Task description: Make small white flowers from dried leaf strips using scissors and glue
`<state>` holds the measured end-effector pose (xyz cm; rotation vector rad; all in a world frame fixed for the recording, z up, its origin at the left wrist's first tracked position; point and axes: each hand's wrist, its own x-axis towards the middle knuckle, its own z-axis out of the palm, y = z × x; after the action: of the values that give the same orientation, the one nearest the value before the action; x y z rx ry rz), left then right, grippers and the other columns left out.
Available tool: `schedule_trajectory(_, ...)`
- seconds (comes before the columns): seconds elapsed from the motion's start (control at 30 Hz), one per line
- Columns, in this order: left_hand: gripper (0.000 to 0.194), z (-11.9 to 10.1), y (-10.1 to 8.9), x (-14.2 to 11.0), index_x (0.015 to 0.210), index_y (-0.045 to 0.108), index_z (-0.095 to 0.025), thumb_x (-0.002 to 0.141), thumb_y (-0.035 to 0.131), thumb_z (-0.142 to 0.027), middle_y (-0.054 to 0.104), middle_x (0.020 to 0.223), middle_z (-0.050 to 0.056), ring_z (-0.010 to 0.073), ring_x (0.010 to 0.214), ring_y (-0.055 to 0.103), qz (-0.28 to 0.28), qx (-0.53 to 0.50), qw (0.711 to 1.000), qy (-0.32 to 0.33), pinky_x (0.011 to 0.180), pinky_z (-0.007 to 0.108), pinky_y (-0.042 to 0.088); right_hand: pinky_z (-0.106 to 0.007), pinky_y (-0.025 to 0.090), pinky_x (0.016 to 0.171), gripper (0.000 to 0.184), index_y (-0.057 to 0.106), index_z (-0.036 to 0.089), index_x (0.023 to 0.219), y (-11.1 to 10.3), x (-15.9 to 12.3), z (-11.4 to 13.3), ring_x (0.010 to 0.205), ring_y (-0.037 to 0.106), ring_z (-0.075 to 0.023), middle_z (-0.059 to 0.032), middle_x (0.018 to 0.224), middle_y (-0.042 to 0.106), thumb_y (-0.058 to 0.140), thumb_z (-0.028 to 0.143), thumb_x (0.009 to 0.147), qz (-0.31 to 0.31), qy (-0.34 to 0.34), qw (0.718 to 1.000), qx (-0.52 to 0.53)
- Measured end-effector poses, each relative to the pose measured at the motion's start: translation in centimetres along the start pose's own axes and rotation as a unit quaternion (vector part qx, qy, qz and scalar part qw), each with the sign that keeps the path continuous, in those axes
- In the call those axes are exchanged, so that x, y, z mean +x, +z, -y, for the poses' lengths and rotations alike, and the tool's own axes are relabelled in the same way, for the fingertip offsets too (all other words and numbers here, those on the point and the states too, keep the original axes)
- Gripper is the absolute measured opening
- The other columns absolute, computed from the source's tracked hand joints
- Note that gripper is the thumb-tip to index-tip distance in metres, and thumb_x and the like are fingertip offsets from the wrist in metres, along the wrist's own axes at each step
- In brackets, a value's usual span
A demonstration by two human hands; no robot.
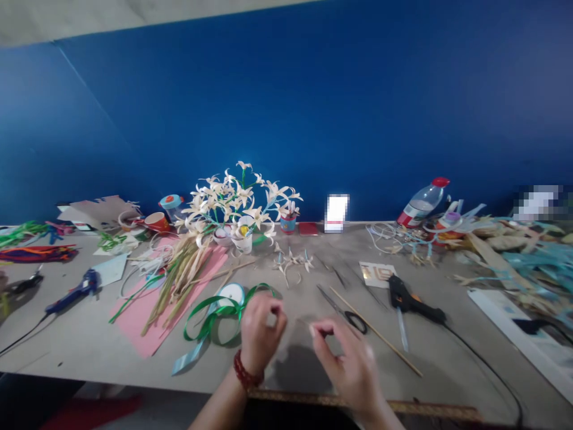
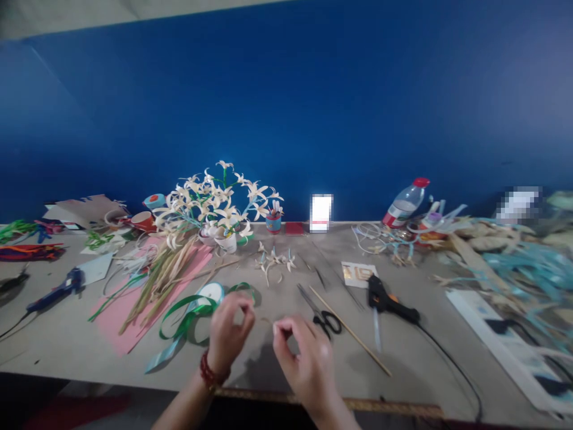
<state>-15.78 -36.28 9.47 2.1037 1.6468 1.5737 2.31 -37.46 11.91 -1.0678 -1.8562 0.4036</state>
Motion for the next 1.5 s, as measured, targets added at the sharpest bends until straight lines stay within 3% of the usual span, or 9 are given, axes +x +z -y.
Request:
schedule_trajectory(0.13,0.011,0.0,-1.1,0.9,0.094,0.063,-0.019,0.090,0.052,-0.017,0.068,0.085,0.005,0.0196,0.082,0.064,0.067,-0.075,0.993,-0.068,0.077,0.033,0.050,-0.024,0.049,0.063,0.010,0.060,0.022,0.081,-0.6,0.2,-0.1,0.064,0.063,-0.0156,-0.0007,0.070,0.066,0.055,0.020,0.089,-0.003,0.051,0.998,0.033)
schedule_trajectory(0.2,0.018,-1.3,-1.5,1.4,0.105,0.063,-0.020,0.090,0.053,-0.017,0.070,0.092,0.006,0.0203,0.089,0.065,0.136,-0.130,0.981,-0.040,0.086,0.036,0.049,-0.023,0.049,0.062,0.011,0.060,0.022,0.079,-0.5,0.5,0.0,0.063,0.063,-0.0147,0.0004,0.069,0.065,0.054,0.020,0.088,0.009,0.059,0.997,0.044)
schedule_trajectory(0.3,0.017,-3.3,-1.6,2.0,0.098,0.064,-0.021,0.085,0.057,-0.013,0.071,0.085,0.004,0.0198,0.085,0.065,0.177,-0.127,0.976,0.025,0.097,0.041,0.043,-0.023,0.049,0.064,0.011,0.060,0.022,0.078,-0.2,0.7,0.1,0.064,0.064,-0.0145,0.0007,0.070,0.066,0.054,0.018,0.087,0.011,0.061,0.997,0.047)
schedule_trajectory(0.43,0.014,-4.0,-0.6,2.1,0.080,0.061,-0.021,0.081,0.056,-0.008,0.067,0.070,0.000,0.0169,0.070,0.061,0.161,-0.062,0.983,0.066,0.095,0.042,0.044,-0.024,0.048,0.063,0.010,0.060,0.022,0.079,-0.1,0.7,0.2,0.064,0.063,-0.0147,0.0009,0.069,0.066,0.056,0.017,0.087,-0.001,0.044,0.999,0.025)
schedule_trajectory(0.57,0.015,-2.5,0.1,1.8,0.080,0.061,-0.021,0.080,0.056,-0.007,0.067,0.068,-0.001,0.0159,0.067,0.060,0.090,-0.018,0.992,0.088,0.092,0.041,0.047,-0.026,0.048,0.065,0.010,0.058,0.022,0.080,-0.2,0.3,0.2,0.064,0.062,-0.0155,0.0003,0.069,0.065,0.056,0.017,0.088,-0.026,0.032,0.999,0.012)
schedule_trajectory(0.7,0.015,-1.3,-0.5,2.0,0.084,0.062,-0.021,0.085,0.053,-0.009,0.068,0.078,0.004,0.0197,0.079,0.063,0.039,0.011,0.998,0.037,0.086,0.039,0.049,-0.026,0.049,0.066,0.008,0.059,0.022,0.081,-0.5,0.1,0.1,0.066,0.063,-0.0157,-0.0005,0.072,0.066,0.058,0.017,0.087,-0.080,0.038,0.996,0.019)
schedule_trajectory(0.9,0.015,-3.7,-1.2,2.2,0.096,0.062,-0.021,0.085,0.057,-0.012,0.070,0.080,0.003,0.0193,0.078,0.064,0.157,-0.080,0.981,0.076,0.096,0.044,0.045,-0.026,0.049,0.064,0.010,0.059,0.023,0.079,-0.5,0.4,0.3,0.064,0.063,-0.0151,0.0006,0.069,0.066,0.056,0.018,0.088,-0.051,0.048,0.997,0.027)
schedule_trajectory(1.1,0.018,-4.3,-0.9,2.0,0.088,0.061,-0.020,0.083,0.054,-0.004,0.069,0.077,0.002,0.0174,0.074,0.063,0.142,-0.066,0.983,0.092,0.096,0.044,0.044,-0.025,0.053,0.070,0.013,0.060,0.022,0.099,-0.4,0.5,0.3,0.071,0.068,-0.0158,-0.0015,0.082,0.071,0.058,0.017,0.086,-0.021,0.057,0.997,0.045)
schedule_trajectory(1.5,0.018,-4.4,-1.0,1.7,0.084,0.062,-0.022,0.082,0.055,-0.005,0.070,0.073,0.001,0.0168,0.068,0.063,0.115,-0.045,0.988,0.091,0.096,0.044,0.044,-0.025,0.049,0.063,0.012,0.063,0.022,0.081,-0.8,0.8,0.1,0.064,0.064,-0.0156,-0.0008,0.070,0.069,0.055,0.018,0.087,-0.015,0.021,0.999,-0.030)
